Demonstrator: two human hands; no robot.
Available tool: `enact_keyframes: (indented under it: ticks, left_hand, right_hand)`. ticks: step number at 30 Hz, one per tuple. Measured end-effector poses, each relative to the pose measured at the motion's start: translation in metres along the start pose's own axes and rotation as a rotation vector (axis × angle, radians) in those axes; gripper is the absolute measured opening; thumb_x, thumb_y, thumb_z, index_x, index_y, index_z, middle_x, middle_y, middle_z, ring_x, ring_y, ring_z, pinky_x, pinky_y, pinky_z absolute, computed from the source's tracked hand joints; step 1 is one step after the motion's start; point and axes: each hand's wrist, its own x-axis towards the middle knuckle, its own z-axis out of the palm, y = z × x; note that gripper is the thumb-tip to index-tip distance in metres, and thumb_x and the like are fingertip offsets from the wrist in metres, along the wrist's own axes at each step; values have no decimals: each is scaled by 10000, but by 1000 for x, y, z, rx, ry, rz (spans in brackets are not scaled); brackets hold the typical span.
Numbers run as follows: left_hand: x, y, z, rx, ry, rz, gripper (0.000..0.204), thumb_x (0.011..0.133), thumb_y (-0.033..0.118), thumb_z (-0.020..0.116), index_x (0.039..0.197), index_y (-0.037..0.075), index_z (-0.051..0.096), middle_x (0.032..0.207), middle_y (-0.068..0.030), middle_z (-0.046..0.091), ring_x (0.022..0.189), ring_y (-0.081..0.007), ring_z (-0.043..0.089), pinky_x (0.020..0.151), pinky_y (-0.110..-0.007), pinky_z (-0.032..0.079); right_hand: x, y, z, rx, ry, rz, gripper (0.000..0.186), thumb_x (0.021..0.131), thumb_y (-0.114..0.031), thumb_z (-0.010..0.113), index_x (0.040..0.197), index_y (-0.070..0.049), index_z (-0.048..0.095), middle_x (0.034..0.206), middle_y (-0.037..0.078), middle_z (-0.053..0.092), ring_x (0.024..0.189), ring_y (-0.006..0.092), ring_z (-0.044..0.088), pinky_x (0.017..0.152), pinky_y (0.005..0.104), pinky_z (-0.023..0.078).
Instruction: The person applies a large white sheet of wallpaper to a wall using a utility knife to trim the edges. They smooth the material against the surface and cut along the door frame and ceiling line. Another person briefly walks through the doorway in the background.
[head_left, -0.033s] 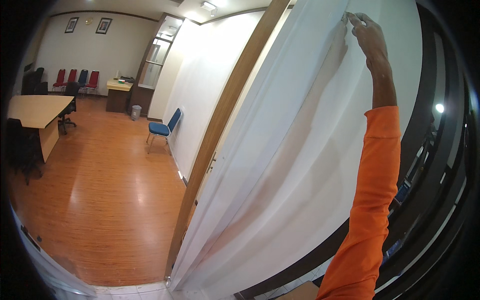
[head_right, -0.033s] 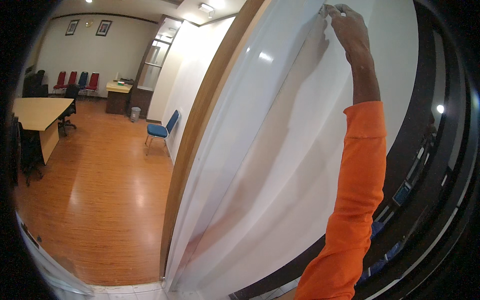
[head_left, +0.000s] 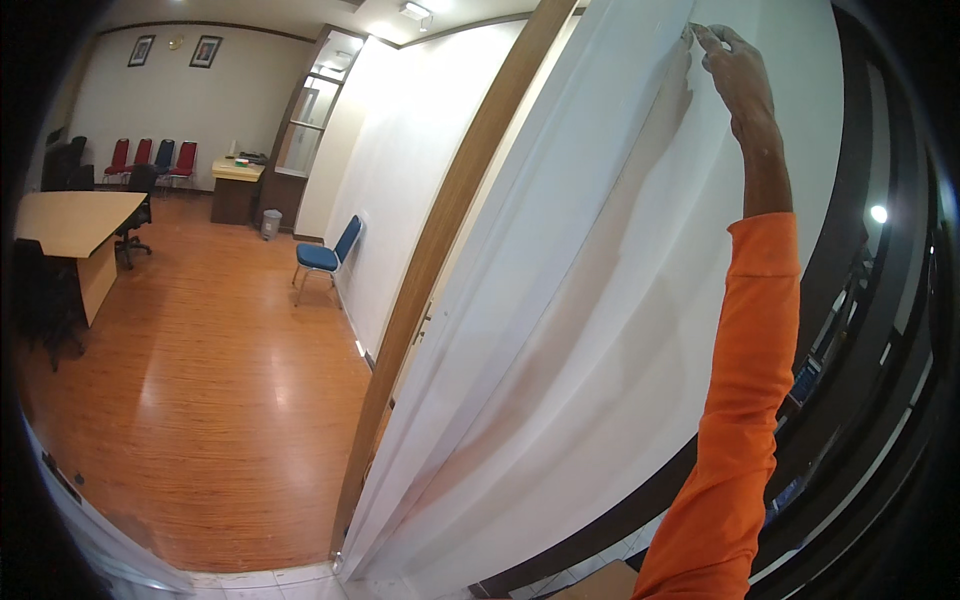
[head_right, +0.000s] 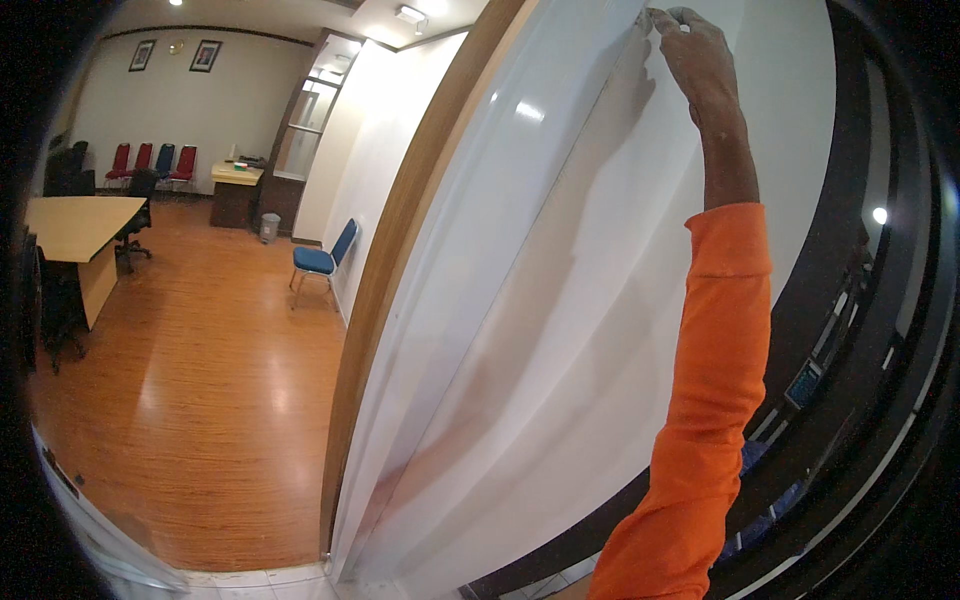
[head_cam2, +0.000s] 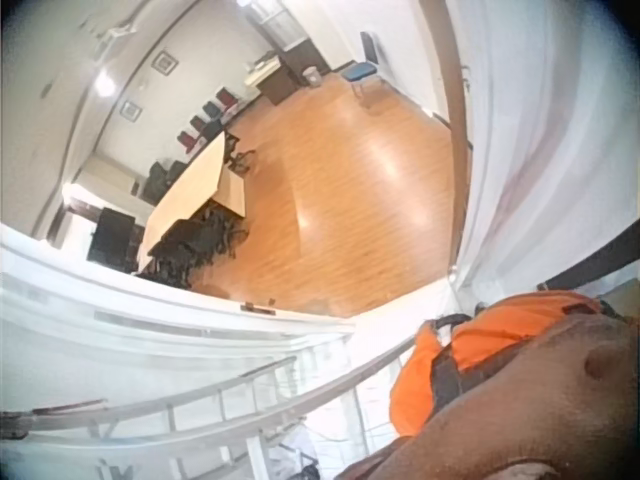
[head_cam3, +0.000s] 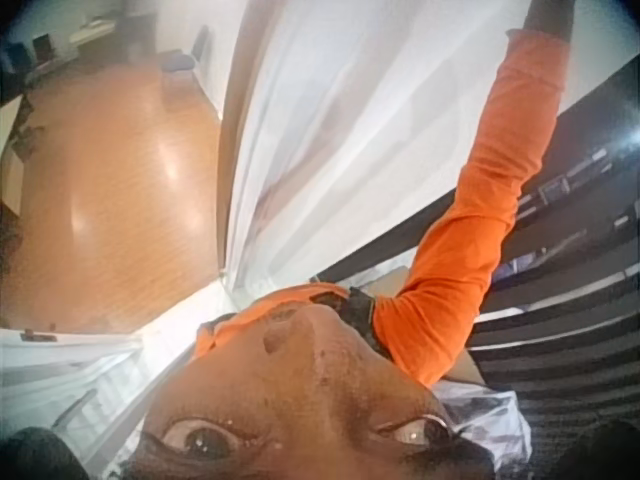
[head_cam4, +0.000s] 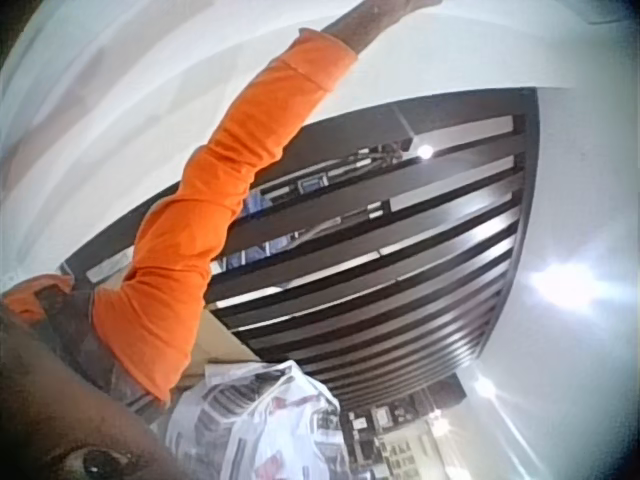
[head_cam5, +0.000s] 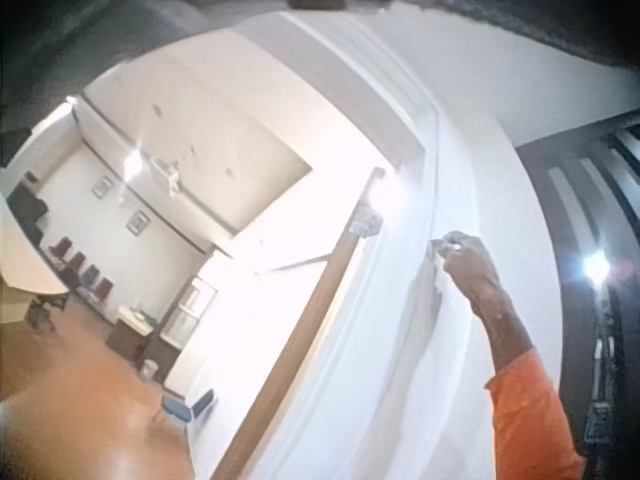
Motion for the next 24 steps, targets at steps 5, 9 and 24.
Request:
enact_keyframes:
  ticks: [5,9,24]
  left_hand:
    - [-3,-1,-2,-21,17,3,647,777,214,830,1299,-6,517,948,-159,780,853,-248,684,836,-415,503]
    - [-11,0,-1,-66,39,18,636,776,204,830,1291,-6,522,945,-156,780,844,-245,682,832,-414,503]
    - [-65,46,10,-329,122,228,814,662,259,941,1304,0,515,894,-157,767,881,-226,699,928,-388,476]
  right_hand:
    - [-35,-10,5,-139,-21,-59,431,1003,-388,573,1276,-72,676,1234,221,700,1145,381,667,1025,465,494]
    - [-45,-13,3,-214,15,-91,424,1000,-400,570,1245,-74,685,1221,240,703,1145,415,667,1008,483,506]
    - [17,-15,0,-373,28,-259,341,938,-314,640,1034,-4,746,1129,253,717,1108,429,665,968,477,522]
